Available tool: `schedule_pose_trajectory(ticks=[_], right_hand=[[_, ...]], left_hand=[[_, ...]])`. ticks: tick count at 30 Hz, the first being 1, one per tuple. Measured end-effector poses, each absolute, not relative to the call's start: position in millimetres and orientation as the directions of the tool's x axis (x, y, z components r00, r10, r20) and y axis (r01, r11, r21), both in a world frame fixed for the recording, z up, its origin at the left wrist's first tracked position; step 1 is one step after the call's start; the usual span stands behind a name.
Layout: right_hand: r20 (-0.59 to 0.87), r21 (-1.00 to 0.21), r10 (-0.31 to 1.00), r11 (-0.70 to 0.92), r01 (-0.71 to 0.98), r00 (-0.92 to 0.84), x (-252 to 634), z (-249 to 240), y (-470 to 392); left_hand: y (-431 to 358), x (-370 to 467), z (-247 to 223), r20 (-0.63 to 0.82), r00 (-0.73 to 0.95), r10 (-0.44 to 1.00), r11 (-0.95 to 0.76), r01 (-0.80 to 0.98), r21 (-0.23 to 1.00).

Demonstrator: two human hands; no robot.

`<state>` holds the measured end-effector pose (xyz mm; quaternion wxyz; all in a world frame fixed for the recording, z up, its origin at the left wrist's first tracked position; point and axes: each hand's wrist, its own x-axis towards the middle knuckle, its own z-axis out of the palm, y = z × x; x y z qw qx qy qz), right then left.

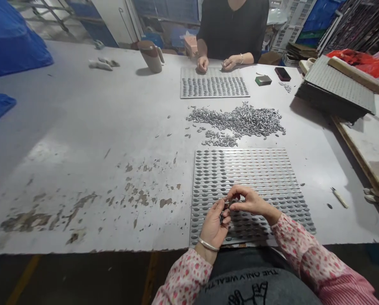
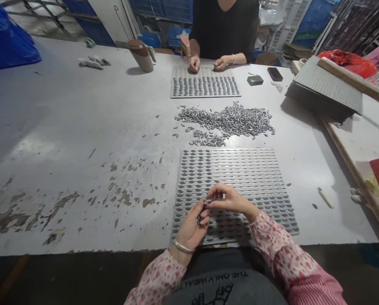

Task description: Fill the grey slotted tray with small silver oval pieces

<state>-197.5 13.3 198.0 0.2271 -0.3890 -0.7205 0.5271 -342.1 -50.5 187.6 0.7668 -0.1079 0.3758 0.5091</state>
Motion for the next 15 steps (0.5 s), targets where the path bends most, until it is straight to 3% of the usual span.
schedule_pose_trajectory(ticks=[5,9,12,15], right_hand=[[-0.074,-0.940,0.890,0.088,0.329,-0.450,-202,187,7],[-0.116,-0.915,0.975,-0.031,0.402,-0.189,-195,164,34],[-0.056,-0.830,0.995,-0.003,0.558,-0.078,-194,148,53],[0.026,-0.697,0.995,0.083,0.712,-0.092,-200,142,59]], left_hand=[[-49,-341,183,-0.708,0.164,0.686,0.451,-0.860,0.237],[-48,-346,190,-0.749,0.176,0.639,0.500,-0.835,0.230],[-48,-348,194,-0.735,0.202,0.648,0.519,-0.823,0.231],[-50,-346,193,-0.709,0.238,0.664,0.529,-0.819,0.221]])
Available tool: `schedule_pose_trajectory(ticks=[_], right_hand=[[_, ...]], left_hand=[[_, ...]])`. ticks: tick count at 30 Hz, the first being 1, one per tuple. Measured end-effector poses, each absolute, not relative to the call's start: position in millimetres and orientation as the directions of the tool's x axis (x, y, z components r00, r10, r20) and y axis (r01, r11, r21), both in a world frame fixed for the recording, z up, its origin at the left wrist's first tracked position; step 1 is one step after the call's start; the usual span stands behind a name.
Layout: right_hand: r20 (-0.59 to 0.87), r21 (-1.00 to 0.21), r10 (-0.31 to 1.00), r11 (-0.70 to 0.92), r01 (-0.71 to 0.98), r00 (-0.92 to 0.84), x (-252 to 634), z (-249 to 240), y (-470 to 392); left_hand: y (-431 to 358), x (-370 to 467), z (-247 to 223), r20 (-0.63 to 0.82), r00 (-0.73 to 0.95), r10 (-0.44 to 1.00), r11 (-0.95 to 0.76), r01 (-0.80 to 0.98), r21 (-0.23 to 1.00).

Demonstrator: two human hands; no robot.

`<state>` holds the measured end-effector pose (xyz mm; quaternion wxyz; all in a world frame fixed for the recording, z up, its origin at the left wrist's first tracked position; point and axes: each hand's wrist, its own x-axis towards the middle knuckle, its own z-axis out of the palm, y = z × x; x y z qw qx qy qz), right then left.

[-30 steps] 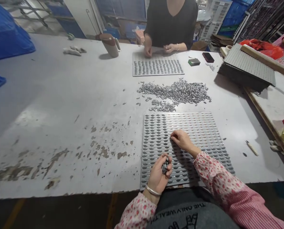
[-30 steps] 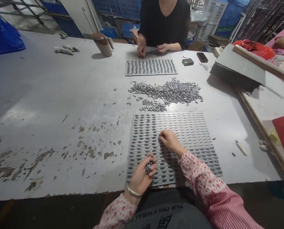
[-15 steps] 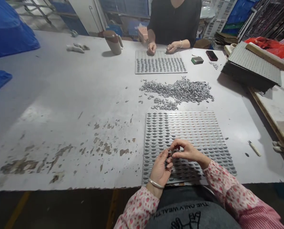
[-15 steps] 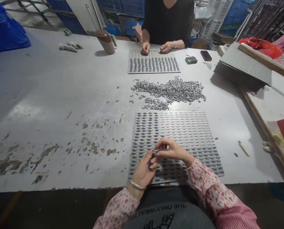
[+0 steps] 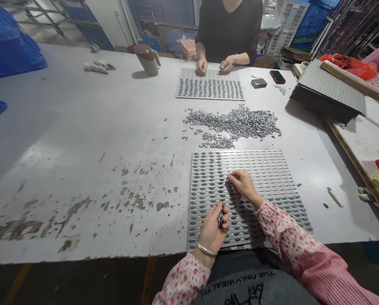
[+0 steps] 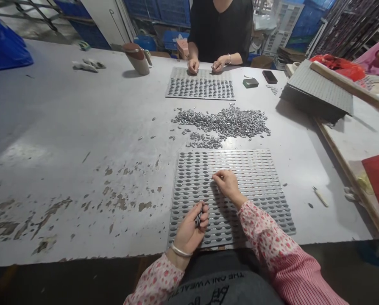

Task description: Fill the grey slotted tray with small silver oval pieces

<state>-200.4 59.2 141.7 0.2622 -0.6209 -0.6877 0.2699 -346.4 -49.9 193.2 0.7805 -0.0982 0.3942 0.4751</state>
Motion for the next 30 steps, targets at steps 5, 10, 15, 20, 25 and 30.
schedule_pose_trajectory(ticks=[5,10,15,20,25,30], right_hand=[[0.089,-0.483,0.991,0.132,0.866,-0.101,-210,148,51],[0.087,-0.428,0.995,0.076,0.901,-0.042,-210,148,51],[0.055,-0.622,0.993,0.112,0.775,-0.100,-208,161,47],[-0.033,-0.890,0.856,0.210,0.405,-0.516,-201,188,26],[0.076,-0.864,0.811,0.345,0.368,-0.581,-203,197,13],[0.100,-0.773,0.876,0.367,0.518,-0.472,-213,195,6]], left_hand=[[-53,-346,190,-0.694,0.267,0.668,0.540,-0.816,0.207],[-52,-348,191,-0.676,0.257,0.691,0.523,-0.823,0.222],[-50,-347,192,-0.700,0.218,0.680,0.510,-0.826,0.239],[-47,-345,186,-0.683,0.184,0.707,0.478,-0.836,0.270],[-45,-345,181,-0.685,0.128,0.717,0.474,-0.810,0.345],[-45,-345,184,-0.655,0.049,0.754,0.478,-0.725,0.496]])
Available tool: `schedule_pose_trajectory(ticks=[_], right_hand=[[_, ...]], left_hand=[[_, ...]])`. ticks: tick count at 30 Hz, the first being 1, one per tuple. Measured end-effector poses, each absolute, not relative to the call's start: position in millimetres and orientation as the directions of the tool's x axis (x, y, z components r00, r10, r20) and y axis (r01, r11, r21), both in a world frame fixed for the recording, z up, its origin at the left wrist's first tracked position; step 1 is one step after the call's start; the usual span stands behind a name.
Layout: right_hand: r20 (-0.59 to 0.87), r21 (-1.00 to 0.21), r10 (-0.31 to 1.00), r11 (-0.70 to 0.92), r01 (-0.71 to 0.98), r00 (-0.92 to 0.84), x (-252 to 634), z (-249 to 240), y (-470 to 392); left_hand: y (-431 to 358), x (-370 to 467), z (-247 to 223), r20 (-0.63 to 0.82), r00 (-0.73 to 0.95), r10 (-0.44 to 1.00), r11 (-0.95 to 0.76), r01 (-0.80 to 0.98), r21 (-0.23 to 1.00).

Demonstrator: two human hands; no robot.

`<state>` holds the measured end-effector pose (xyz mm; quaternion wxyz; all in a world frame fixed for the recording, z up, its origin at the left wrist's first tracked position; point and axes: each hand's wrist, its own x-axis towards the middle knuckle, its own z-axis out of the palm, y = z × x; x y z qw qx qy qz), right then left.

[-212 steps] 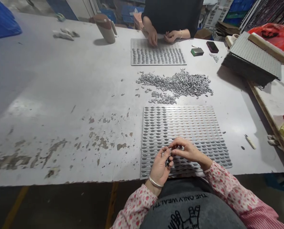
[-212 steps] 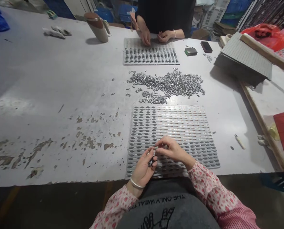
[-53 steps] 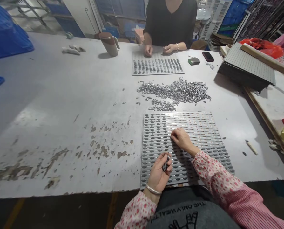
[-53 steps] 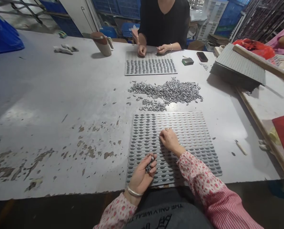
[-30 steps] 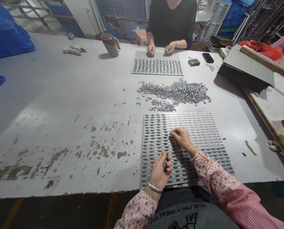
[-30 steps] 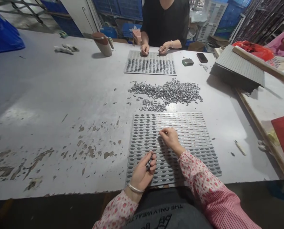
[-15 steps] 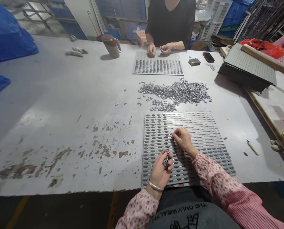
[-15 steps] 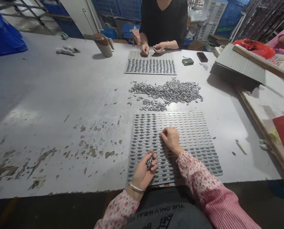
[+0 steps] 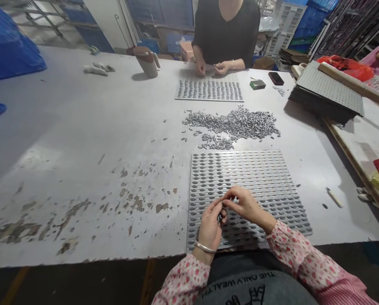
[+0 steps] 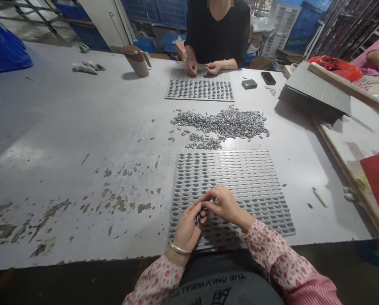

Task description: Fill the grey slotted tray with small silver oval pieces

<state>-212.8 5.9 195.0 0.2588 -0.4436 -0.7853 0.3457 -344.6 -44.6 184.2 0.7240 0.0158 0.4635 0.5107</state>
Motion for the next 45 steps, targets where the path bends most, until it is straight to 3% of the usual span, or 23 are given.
schedule_pose_trajectory(ticks=[6,14,19,22,26,32,37,39,41,45], right_hand=[[0.019,-0.725,0.907,0.302,0.619,-0.420,-218,195,2],[0.030,-0.911,0.839,0.247,0.332,-0.543,-210,193,8],[-0.014,-0.947,0.921,0.113,0.301,-0.390,-200,168,34],[-0.027,-0.867,0.970,0.098,0.488,-0.243,-194,153,60],[-0.017,-0.678,0.951,0.216,0.702,-0.309,-193,144,81],[-0.107,-0.541,0.946,0.204,0.816,-0.307,-203,144,82],[-0.031,-0.475,0.949,0.262,0.840,-0.313,-208,144,85],[-0.013,-0.520,0.952,0.254,0.816,-0.305,-209,148,83],[-0.031,-0.638,0.952,0.216,0.739,-0.305,-208,155,76],[-0.127,-0.900,0.844,0.122,0.418,-0.521,-204,178,49]], left_hand=[[-45,-341,180,-0.626,-0.029,0.780,0.437,-0.691,0.576],[-43,-347,178,-0.626,0.147,0.766,0.474,-0.787,0.395],[-45,-348,178,-0.637,0.153,0.755,0.489,-0.779,0.392],[-47,-349,178,-0.649,0.152,0.745,0.500,-0.772,0.393],[-48,-350,177,-0.661,0.135,0.738,0.492,-0.778,0.390],[-50,-352,179,-0.662,0.159,0.732,0.497,-0.789,0.361],[-49,-353,178,-0.686,0.134,0.716,0.479,-0.809,0.342],[-48,-352,177,-0.698,0.124,0.705,0.466,-0.823,0.324],[-45,-352,178,-0.706,0.124,0.697,0.456,-0.836,0.304],[-40,-350,178,-0.704,0.142,0.696,0.456,-0.845,0.280]])
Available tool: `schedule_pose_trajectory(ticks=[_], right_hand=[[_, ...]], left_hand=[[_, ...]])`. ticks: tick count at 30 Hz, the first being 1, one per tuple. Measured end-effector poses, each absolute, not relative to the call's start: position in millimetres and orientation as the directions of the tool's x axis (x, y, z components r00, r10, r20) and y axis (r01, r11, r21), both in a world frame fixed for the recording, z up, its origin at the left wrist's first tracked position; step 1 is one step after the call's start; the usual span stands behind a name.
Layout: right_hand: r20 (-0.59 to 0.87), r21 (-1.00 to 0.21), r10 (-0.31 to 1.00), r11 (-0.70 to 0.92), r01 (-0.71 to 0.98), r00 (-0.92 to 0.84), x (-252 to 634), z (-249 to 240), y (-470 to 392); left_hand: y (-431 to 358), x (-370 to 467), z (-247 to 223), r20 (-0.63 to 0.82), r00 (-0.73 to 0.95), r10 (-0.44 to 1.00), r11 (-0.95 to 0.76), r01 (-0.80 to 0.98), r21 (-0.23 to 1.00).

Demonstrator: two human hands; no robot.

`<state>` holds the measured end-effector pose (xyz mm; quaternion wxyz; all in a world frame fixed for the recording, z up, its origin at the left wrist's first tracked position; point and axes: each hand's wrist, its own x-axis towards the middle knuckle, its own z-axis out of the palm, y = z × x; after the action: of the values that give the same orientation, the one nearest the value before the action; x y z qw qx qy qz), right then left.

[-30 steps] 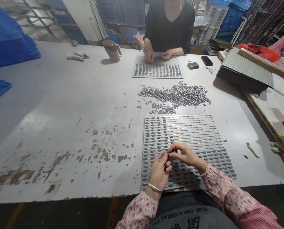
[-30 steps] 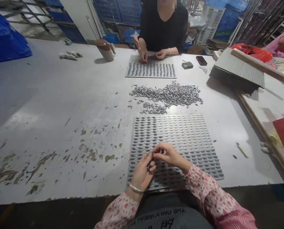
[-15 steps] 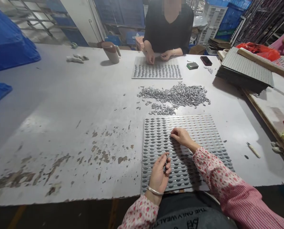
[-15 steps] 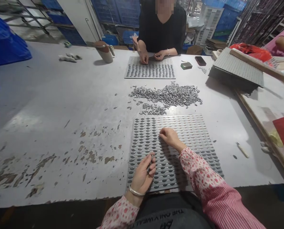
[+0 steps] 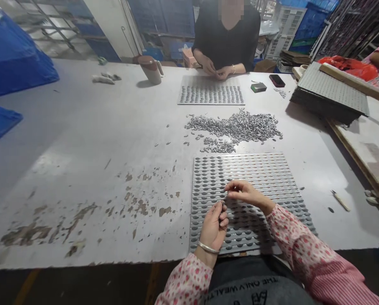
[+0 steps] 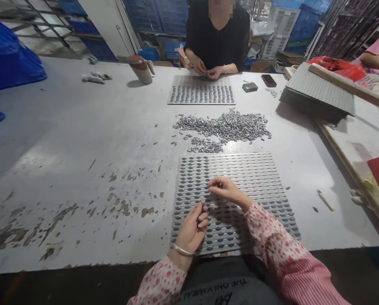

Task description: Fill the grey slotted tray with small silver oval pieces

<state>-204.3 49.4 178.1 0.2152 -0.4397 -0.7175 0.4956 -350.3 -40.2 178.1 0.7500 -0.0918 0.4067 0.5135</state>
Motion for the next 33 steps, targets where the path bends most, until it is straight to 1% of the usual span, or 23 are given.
schedule_pose_trajectory(ticks=[2,4,6,8,11,12,14,17,20,22,24,26,29,31,33], right_hand=[[-0.118,-0.940,0.787,0.107,0.323,-0.605,-205,188,37],[-0.097,-0.946,0.782,0.121,0.302,-0.616,-207,194,31],[-0.090,-0.943,0.803,0.122,0.310,-0.589,-210,192,33],[-0.093,-0.938,0.857,0.095,0.333,-0.506,-210,184,42],[-0.104,-0.897,0.963,0.016,0.442,-0.247,-207,163,62],[-0.098,-0.870,0.980,-0.001,0.494,-0.171,-206,156,68],[-0.060,-0.801,0.994,0.009,0.599,-0.094,-206,143,77],[0.024,-0.681,0.995,0.086,0.727,-0.094,-212,134,82],[0.086,-0.547,0.993,0.120,0.829,-0.087,-219,133,78],[0.126,-0.462,0.988,0.141,0.876,-0.093,-221,132,75],[0.153,-0.408,0.982,0.161,0.899,-0.107,-220,128,74],[0.150,-0.401,0.982,0.164,0.901,-0.112,-219,122,76],[0.104,-0.455,0.986,0.160,0.876,-0.126,-224,120,80],[0.058,-0.504,0.987,0.160,0.849,-0.151,-232,124,83],[0.027,-0.554,0.986,0.152,0.818,-0.165,-243,128,87]], left_hand=[[-38,-349,177,-0.704,0.151,0.694,0.460,-0.845,0.273],[-35,-349,176,-0.709,0.155,0.689,0.467,-0.842,0.270],[-32,-349,177,-0.711,0.144,0.688,0.467,-0.838,0.282],[-30,-351,182,-0.723,0.141,0.676,0.475,-0.833,0.282],[-28,-355,192,-0.763,0.168,0.625,0.514,-0.824,0.239],[-28,-356,195,-0.768,0.185,0.614,0.521,-0.825,0.218],[-29,-357,198,-0.758,0.212,0.617,0.517,-0.836,0.187],[-32,-355,197,-0.752,0.239,0.614,0.508,-0.850,0.144],[-34,-354,192,-0.784,0.232,0.576,0.506,-0.854,0.120],[-36,-354,188,-0.795,0.234,0.559,0.505,-0.857,0.103],[-37,-355,181,-0.787,0.247,0.566,0.506,-0.857,0.095],[-40,-356,173,-0.766,0.251,0.591,0.508,-0.854,0.112],[-44,-363,158,-0.756,0.236,0.610,0.544,-0.819,0.183],[-42,-373,151,-0.776,0.195,0.600,0.594,-0.758,0.270],[-33,-385,147,-0.796,0.139,0.590,0.655,-0.658,0.371]])
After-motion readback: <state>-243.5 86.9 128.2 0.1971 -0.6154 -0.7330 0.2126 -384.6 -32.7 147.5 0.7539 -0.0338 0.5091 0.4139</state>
